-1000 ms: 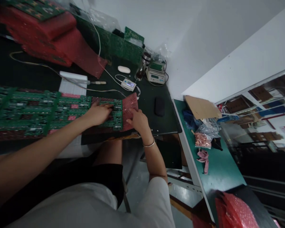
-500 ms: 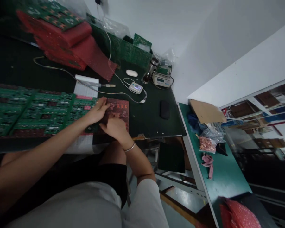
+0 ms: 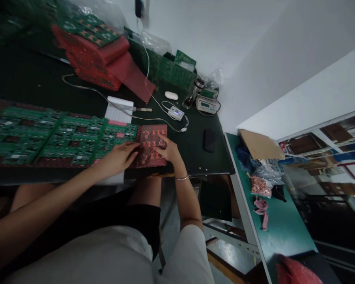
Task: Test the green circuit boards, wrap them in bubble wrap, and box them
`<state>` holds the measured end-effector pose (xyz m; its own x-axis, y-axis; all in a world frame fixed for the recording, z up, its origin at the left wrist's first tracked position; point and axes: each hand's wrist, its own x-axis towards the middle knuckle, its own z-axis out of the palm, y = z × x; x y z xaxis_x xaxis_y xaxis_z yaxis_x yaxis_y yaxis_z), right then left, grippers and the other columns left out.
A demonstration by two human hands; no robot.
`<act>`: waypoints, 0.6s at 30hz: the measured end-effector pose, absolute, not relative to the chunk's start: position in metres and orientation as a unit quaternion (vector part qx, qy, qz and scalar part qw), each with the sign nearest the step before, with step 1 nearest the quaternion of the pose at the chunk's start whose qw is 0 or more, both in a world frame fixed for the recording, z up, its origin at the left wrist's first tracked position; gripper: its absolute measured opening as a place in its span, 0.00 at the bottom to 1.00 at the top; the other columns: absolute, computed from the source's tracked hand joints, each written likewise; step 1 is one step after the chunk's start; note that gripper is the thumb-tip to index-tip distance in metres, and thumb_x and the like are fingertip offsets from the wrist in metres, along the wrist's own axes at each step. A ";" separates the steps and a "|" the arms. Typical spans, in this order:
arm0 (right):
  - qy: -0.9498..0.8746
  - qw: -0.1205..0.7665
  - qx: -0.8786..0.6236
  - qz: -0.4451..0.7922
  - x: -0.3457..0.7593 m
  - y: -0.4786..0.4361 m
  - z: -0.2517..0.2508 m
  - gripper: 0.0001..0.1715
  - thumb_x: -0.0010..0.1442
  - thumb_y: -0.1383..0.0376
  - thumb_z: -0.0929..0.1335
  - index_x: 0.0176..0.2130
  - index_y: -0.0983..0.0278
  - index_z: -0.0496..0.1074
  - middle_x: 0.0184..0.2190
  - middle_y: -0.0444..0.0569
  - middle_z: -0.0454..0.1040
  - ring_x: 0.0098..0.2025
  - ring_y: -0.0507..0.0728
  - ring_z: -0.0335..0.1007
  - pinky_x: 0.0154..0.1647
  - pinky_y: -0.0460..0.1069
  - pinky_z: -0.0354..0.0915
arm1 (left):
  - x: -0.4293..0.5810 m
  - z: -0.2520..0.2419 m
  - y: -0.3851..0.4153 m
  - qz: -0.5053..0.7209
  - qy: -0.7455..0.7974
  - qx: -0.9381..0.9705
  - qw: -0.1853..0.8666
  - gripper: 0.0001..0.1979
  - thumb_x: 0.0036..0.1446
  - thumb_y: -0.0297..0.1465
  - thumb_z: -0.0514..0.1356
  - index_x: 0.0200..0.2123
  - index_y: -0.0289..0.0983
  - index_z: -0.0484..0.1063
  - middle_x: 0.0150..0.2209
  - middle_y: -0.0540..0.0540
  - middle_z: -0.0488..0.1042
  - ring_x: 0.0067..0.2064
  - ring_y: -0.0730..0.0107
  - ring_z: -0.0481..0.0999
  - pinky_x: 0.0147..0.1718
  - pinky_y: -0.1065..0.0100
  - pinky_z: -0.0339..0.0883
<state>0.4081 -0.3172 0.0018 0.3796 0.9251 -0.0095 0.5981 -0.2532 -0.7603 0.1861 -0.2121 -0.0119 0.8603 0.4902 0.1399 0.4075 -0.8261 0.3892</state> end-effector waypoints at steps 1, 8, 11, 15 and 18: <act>-0.512 0.317 -0.765 0.230 0.406 -0.314 0.009 0.39 0.59 0.65 0.79 0.66 0.66 0.72 0.59 0.57 0.81 0.59 0.63 0.80 0.64 0.55 0.72 | 0.179 -0.012 -0.202 0.121 0.232 0.953 0.151 0.27 0.71 0.36 0.47 0.64 0.31 0.73 0.66 0.31 0.71 0.71 0.45 0.67 0.70 0.46 0.62; -0.592 0.131 -0.786 0.122 0.378 -0.288 0.055 0.35 0.59 0.66 0.78 0.64 0.67 0.75 0.47 0.60 0.85 0.51 0.71 0.83 0.55 0.59 0.76 | 0.148 -0.030 -0.176 0.065 0.273 0.956 0.081 0.30 0.69 0.40 0.55 0.70 0.35 0.69 0.75 0.34 0.58 0.78 0.40 0.52 0.75 0.41 0.46; -0.591 0.065 -0.799 0.085 0.352 -0.275 0.075 0.21 0.63 0.68 0.74 0.56 0.67 0.79 0.44 0.60 0.86 0.48 0.69 0.85 0.49 0.56 0.77 | 0.154 -0.028 -0.182 0.067 0.268 0.957 0.086 0.29 0.70 0.40 0.55 0.71 0.36 0.69 0.75 0.36 0.58 0.78 0.43 0.52 0.75 0.43 0.47; -0.610 0.010 -0.785 0.103 0.314 -0.253 0.102 0.19 0.70 0.64 0.68 0.55 0.72 0.77 0.50 0.66 0.83 0.54 0.68 0.83 0.53 0.53 0.76 | 0.150 -0.017 -0.184 0.069 0.272 0.957 0.072 0.28 0.72 0.38 0.53 0.70 0.35 0.70 0.76 0.35 0.55 0.78 0.46 0.53 0.75 0.46 0.49; -0.643 0.011 -0.754 0.137 0.289 -0.236 0.108 0.26 0.73 0.57 0.66 0.63 0.69 0.72 0.55 0.63 0.82 0.58 0.68 0.81 0.57 0.56 0.76 | 0.124 -0.011 -0.174 0.095 0.330 0.939 0.035 0.31 0.73 0.35 0.48 0.73 0.27 0.64 0.77 0.29 0.51 0.79 0.43 0.50 0.76 0.43 0.46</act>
